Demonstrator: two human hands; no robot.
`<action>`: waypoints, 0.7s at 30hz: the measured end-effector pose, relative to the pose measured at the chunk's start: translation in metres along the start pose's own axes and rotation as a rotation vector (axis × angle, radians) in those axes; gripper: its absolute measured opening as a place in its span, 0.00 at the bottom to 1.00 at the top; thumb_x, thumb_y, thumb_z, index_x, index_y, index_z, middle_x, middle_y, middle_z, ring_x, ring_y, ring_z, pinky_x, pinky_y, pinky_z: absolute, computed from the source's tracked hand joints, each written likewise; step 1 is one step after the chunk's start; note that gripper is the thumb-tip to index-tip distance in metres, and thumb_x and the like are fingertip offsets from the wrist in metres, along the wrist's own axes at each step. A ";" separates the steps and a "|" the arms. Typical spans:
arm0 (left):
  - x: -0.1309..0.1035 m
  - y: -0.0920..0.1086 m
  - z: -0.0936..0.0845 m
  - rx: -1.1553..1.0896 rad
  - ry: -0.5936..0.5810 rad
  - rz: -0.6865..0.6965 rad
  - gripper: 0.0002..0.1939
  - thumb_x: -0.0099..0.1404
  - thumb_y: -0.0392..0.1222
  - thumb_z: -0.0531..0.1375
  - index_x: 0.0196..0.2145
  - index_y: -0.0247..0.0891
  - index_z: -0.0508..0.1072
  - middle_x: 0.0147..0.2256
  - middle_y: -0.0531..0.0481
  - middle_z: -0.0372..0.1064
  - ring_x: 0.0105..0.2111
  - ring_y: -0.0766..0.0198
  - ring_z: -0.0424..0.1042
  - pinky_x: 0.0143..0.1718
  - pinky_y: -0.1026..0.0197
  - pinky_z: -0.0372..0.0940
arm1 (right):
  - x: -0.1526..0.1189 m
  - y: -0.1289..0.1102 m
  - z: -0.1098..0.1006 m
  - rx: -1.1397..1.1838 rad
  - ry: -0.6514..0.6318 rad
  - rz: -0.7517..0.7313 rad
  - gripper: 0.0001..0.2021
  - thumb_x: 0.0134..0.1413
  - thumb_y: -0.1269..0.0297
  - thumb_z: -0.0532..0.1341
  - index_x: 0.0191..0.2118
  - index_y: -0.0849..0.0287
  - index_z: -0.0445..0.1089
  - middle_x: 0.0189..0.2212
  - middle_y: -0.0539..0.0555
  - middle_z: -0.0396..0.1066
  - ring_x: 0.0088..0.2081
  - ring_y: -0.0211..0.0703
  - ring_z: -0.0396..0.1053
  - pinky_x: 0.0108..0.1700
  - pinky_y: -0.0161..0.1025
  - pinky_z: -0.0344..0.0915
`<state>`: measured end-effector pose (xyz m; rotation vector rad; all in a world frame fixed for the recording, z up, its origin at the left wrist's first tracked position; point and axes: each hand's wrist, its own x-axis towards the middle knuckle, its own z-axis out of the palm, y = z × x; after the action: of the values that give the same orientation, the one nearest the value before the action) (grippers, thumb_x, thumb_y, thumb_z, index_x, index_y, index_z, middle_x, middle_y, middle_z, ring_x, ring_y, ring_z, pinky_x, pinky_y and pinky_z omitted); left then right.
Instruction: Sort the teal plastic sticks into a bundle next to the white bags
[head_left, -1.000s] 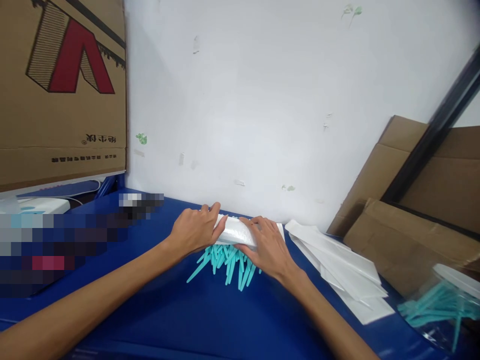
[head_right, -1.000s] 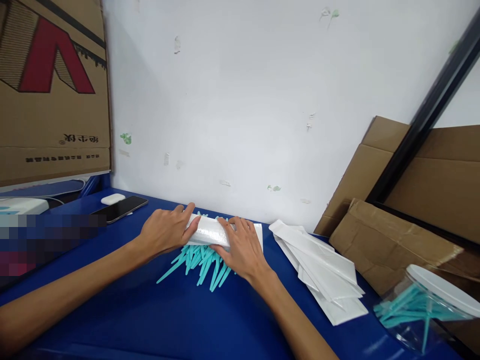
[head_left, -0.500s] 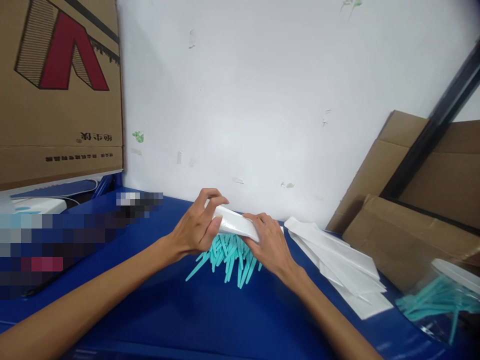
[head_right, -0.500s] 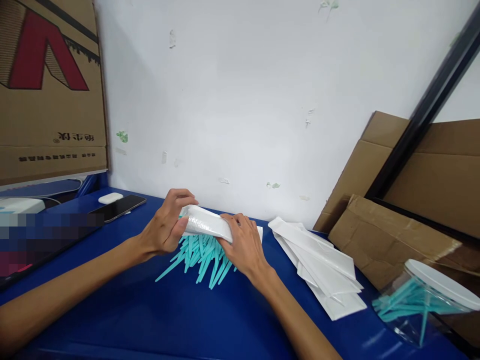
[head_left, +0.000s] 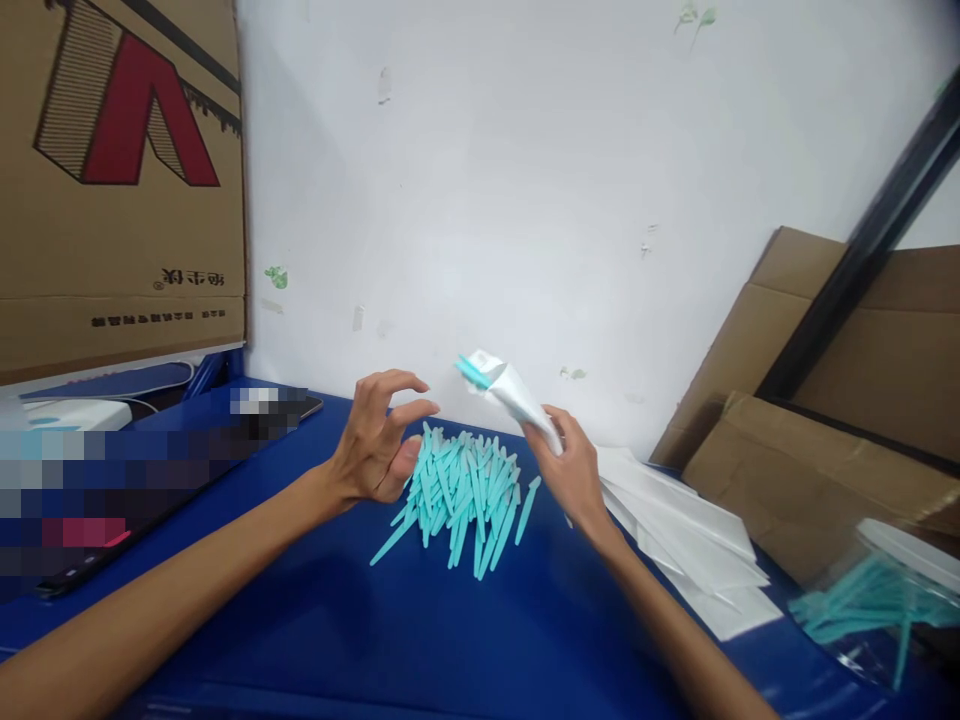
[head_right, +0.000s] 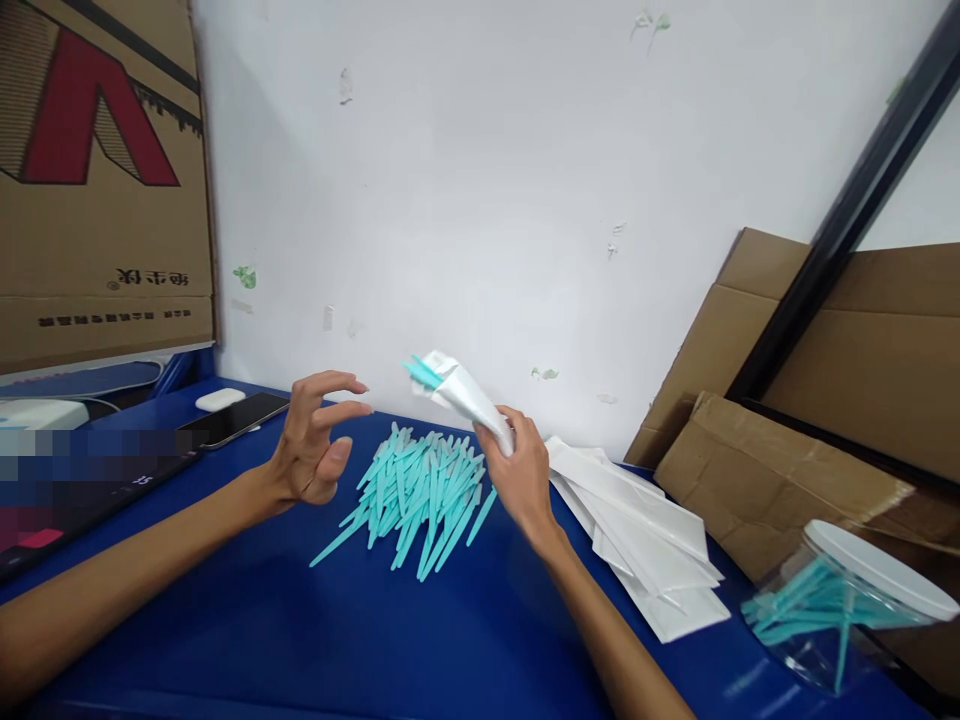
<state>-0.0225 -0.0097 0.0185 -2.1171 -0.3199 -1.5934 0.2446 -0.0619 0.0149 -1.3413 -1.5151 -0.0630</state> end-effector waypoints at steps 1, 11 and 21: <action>-0.001 0.000 0.000 0.002 -0.022 0.000 0.20 0.61 0.39 0.50 0.51 0.43 0.62 0.49 0.41 0.61 0.50 0.47 0.62 0.48 0.42 0.60 | 0.002 0.000 -0.002 0.042 0.027 0.034 0.23 0.58 0.46 0.57 0.52 0.56 0.69 0.44 0.57 0.72 0.40 0.50 0.68 0.39 0.42 0.63; -0.005 0.008 0.006 -0.018 -0.166 0.009 0.18 0.62 0.36 0.50 0.51 0.38 0.61 0.47 0.39 0.59 0.46 0.49 0.61 0.44 0.45 0.60 | 0.004 -0.004 -0.009 0.224 0.180 0.146 0.22 0.56 0.46 0.60 0.49 0.57 0.66 0.41 0.54 0.72 0.39 0.49 0.69 0.38 0.42 0.64; -0.007 0.026 0.011 -0.069 -0.310 0.023 0.17 0.62 0.34 0.51 0.50 0.37 0.62 0.47 0.39 0.58 0.45 0.51 0.60 0.44 0.46 0.61 | 0.000 -0.008 -0.009 0.200 0.193 0.060 0.23 0.62 0.48 0.54 0.54 0.59 0.65 0.47 0.59 0.71 0.46 0.52 0.69 0.48 0.47 0.64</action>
<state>-0.0040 -0.0262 0.0041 -2.4138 -0.3440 -1.2768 0.2445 -0.0700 0.0229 -1.1844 -1.2836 -0.0023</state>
